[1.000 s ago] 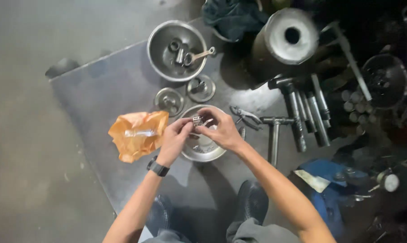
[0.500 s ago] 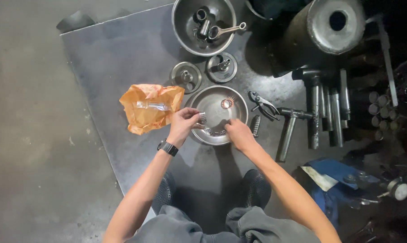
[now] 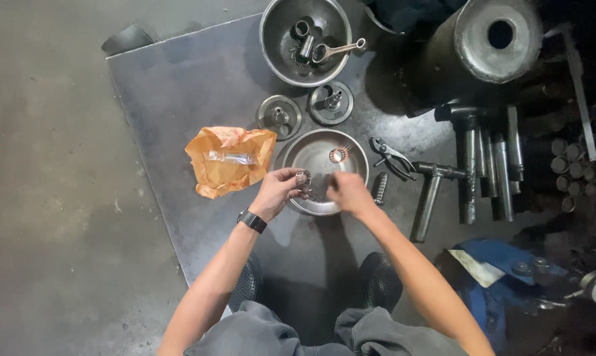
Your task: Cleaning a crankshaft and unpacking a new connecting rod kit for a motorcycle engine.
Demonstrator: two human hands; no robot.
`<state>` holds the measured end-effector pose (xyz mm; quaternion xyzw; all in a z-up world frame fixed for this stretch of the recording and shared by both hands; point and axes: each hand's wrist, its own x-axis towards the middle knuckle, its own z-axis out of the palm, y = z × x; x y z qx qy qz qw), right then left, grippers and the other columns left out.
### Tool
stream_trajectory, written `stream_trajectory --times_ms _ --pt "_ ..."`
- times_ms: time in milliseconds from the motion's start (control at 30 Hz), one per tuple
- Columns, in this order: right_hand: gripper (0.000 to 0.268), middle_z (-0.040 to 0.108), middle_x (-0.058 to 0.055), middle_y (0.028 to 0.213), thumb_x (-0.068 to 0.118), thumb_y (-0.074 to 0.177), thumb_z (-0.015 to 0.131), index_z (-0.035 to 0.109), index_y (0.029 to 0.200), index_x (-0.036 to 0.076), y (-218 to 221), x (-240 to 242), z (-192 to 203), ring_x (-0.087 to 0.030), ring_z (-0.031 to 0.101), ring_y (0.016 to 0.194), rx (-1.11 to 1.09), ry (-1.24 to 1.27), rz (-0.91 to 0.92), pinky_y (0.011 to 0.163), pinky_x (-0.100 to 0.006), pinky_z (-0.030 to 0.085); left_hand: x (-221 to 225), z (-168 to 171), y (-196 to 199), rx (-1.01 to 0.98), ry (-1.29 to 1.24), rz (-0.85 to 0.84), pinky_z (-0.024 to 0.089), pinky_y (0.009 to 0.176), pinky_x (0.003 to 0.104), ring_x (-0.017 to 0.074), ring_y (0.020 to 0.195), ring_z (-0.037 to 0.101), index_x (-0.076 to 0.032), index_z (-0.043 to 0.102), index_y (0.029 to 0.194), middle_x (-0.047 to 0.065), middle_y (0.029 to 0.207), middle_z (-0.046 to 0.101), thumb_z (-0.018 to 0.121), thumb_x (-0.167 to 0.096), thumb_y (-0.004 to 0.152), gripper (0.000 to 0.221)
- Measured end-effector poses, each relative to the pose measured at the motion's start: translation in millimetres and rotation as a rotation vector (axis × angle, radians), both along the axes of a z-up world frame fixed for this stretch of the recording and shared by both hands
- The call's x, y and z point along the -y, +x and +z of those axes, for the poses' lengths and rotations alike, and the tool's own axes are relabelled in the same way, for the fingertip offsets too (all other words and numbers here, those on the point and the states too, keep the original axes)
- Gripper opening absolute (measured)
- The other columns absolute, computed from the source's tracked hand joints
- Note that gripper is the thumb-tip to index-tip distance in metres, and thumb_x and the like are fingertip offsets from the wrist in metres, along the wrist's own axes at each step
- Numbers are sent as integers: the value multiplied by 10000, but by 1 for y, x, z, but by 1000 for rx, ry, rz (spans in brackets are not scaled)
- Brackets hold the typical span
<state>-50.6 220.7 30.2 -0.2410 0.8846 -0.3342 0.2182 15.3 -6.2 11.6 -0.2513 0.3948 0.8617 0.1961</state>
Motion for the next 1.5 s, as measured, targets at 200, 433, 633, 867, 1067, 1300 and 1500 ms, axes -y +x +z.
stream_trajectory --times_ms 200,433,633,867,1067,1300,1500 --pt "171 764 -24 888 84 889 716 766 1034 9 -14 3 53 -80 698 804 464 -453 -312 743 -246 569 -6 -1 0 -16 13 -24 638 711 319 169 786 721 77 667 1189 128 984 726 690 -96 964 285" --pt "213 731 -49 881 101 849 789 724 1024 -4 -11 24 65 -97 677 826 281 -355 -281 742 -260 554 -12 16 -4 -24 -94 -112 647 715 316 174 815 736 91 661 1183 135 1020 735 681 -107 956 302" --pt "201 700 -43 833 108 869 780 695 1017 2 -17 22 63 -89 662 775 271 -283 -239 718 -260 546 -11 31 -10 -62 -129 -180 630 718 298 176 800 726 87 661 1178 146 1025 732 676 -99 965 283" --pt "182 680 -16 843 85 853 784 685 971 -12 -22 16 48 -90 652 774 401 -354 -228 676 -259 552 -11 27 -13 -57 -128 -230 653 709 333 171 777 735 103 668 1144 136 1002 736 680 -98 954 277" --pt "180 734 -51 861 113 884 756 737 1031 11 -23 7 36 -145 682 742 565 -317 -350 667 -283 559 -2 17 -10 -33 -98 -146 643 716 322 178 766 736 88 679 1143 117 969 743 699 -109 948 278" --pt "152 666 -167 942 78 794 717 678 923 8 12 -9 -22 -380 665 955 -212 272 276 814 -470 533 4 5 -12 -20 -174 -55 645 685 321 188 747 729 87 679 1153 113 928 730 704 -102 933 291" --pt "164 699 -197 843 68 789 737 688 917 -21 -1 6 5 -362 690 808 16 120 75 735 -422 548 6 1 -11 21 -120 -55 643 666 316 199 738 743 88 675 1136 121 910 728 694 -120 942 285"
